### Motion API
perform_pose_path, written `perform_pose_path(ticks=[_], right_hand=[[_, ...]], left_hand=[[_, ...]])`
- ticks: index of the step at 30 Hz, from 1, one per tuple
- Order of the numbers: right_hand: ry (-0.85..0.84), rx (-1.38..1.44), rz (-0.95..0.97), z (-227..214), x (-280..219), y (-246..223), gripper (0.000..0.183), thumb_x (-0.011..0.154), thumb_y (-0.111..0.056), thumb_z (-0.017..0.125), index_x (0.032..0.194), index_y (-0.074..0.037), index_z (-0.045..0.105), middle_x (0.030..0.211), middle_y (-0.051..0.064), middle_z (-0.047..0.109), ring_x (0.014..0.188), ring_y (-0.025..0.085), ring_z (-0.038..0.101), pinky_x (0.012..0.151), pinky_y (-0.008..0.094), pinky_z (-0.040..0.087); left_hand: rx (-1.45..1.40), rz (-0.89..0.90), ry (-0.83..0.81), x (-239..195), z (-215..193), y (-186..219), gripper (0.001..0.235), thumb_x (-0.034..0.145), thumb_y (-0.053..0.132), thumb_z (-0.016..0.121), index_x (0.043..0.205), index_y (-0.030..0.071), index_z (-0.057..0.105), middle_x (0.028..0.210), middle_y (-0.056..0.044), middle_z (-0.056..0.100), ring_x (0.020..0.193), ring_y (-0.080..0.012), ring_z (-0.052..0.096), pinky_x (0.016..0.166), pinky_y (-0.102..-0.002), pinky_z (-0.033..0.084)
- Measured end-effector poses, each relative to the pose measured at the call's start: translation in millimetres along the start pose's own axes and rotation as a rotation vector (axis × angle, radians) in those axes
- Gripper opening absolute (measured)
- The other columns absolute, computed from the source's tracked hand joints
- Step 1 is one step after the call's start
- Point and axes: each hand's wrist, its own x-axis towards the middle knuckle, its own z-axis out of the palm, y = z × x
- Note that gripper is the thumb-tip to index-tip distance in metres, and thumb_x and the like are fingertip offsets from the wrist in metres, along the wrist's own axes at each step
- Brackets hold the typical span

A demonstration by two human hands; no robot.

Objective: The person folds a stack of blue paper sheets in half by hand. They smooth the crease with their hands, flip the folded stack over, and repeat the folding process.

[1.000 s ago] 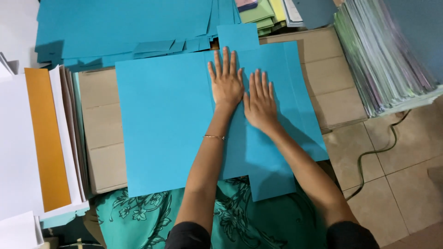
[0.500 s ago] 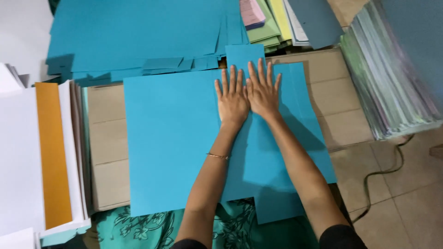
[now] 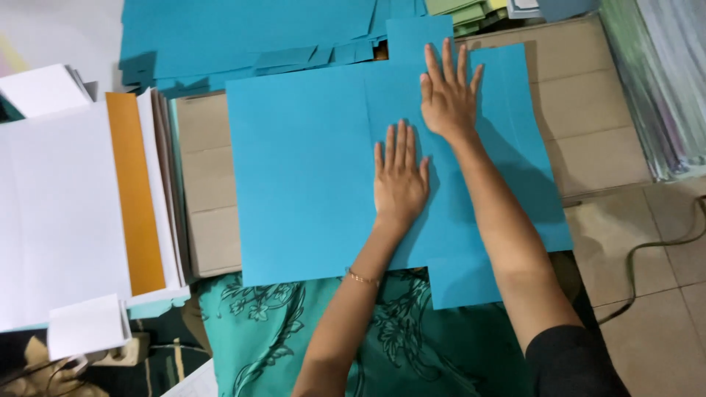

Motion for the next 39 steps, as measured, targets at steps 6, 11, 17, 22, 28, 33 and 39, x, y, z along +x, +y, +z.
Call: perform_pose_path(ticks=[6, 11, 17, 22, 28, 33, 39], right_hand=[[0.026, 0.021, -0.013, 4, -2, 2, 0.058, 0.116, -0.045, 0.014, 0.17, -0.024, 0.019, 0.173, 0.007, 0.008, 0.159, 0.035, 0.001, 0.127, 0.069, 0.001], [0.04, 0.026, 0.031, -1, -41, -12, 0.061, 0.116, -0.046, 0.02, 0.169, -0.017, 0.02, 0.173, 0.014, 0.009, 0.159, 0.038, 0.004, 0.125, 0.067, 0.001], [-0.028, -0.015, 0.027, -40, -157, -20, 0.066, 0.111, -0.049, 0.041, 0.167, -0.015, 0.032, 0.171, 0.02, 0.026, 0.157, 0.044, 0.019, 0.121, 0.073, 0.014], [-0.067, -0.009, 0.09, -69, -226, 2, 0.069, 0.109, -0.055, 0.041, 0.166, -0.015, 0.035, 0.171, 0.019, 0.028, 0.157, 0.043, 0.021, 0.12, 0.073, 0.014], [-0.074, 0.022, 0.393, -80, -238, 43, 0.072, 0.113, -0.054, 0.033, 0.168, -0.008, 0.024, 0.172, 0.022, 0.019, 0.158, 0.041, 0.016, 0.12, 0.069, 0.018], [0.08, 0.165, 0.501, -69, -244, 71, 0.055, 0.119, -0.035, 0.035, 0.163, -0.002, 0.029, 0.163, 0.026, 0.034, 0.153, 0.045, 0.02, 0.117, 0.068, 0.028], [0.416, 0.224, 0.356, -42, -251, 142, 0.019, 0.118, -0.015, 0.058, 0.119, 0.003, 0.063, 0.112, 0.021, 0.066, 0.102, 0.039, 0.062, 0.085, 0.05, 0.047]], left_hand=[[-0.096, 0.009, -0.104, -74, -60, 18, 0.065, 0.11, 0.042, 0.031, 0.16, 0.001, 0.029, 0.169, -0.015, 0.026, 0.158, -0.0281, 0.021, 0.129, -0.05, 0.019], [-0.147, 0.009, -0.094, -87, -60, 16, 0.066, 0.11, 0.045, 0.028, 0.16, 0.002, 0.031, 0.168, -0.014, 0.028, 0.158, -0.0284, 0.023, 0.128, -0.052, 0.02], [-0.142, -0.029, -0.19, -85, -53, 15, 0.069, 0.108, 0.047, 0.03, 0.161, 0.003, 0.03, 0.17, -0.016, 0.023, 0.159, -0.03, 0.017, 0.129, -0.053, 0.006], [-0.141, -0.015, -0.143, -91, -46, 12, 0.07, 0.107, 0.049, 0.034, 0.16, 0.002, 0.033, 0.169, -0.017, 0.027, 0.159, -0.0309, 0.021, 0.129, -0.054, 0.008], [-0.213, 0.214, -0.137, -110, -61, -4, 0.071, 0.108, 0.053, 0.036, 0.161, 0.006, 0.034, 0.169, -0.015, 0.03, 0.158, -0.0292, 0.025, 0.13, -0.052, 0.011], [-0.293, 0.498, -0.119, -123, -78, -26, 0.085, 0.095, 0.071, 0.048, 0.159, 0.016, 0.04, 0.163, -0.004, 0.042, 0.153, -0.0258, 0.038, 0.126, -0.049, 0.028], [-0.202, 0.778, -0.138, -125, -76, -51, 0.06, 0.106, 0.033, 0.066, 0.155, 0.008, 0.042, 0.16, -0.008, 0.046, 0.152, -0.0241, 0.04, 0.128, -0.049, 0.028]])
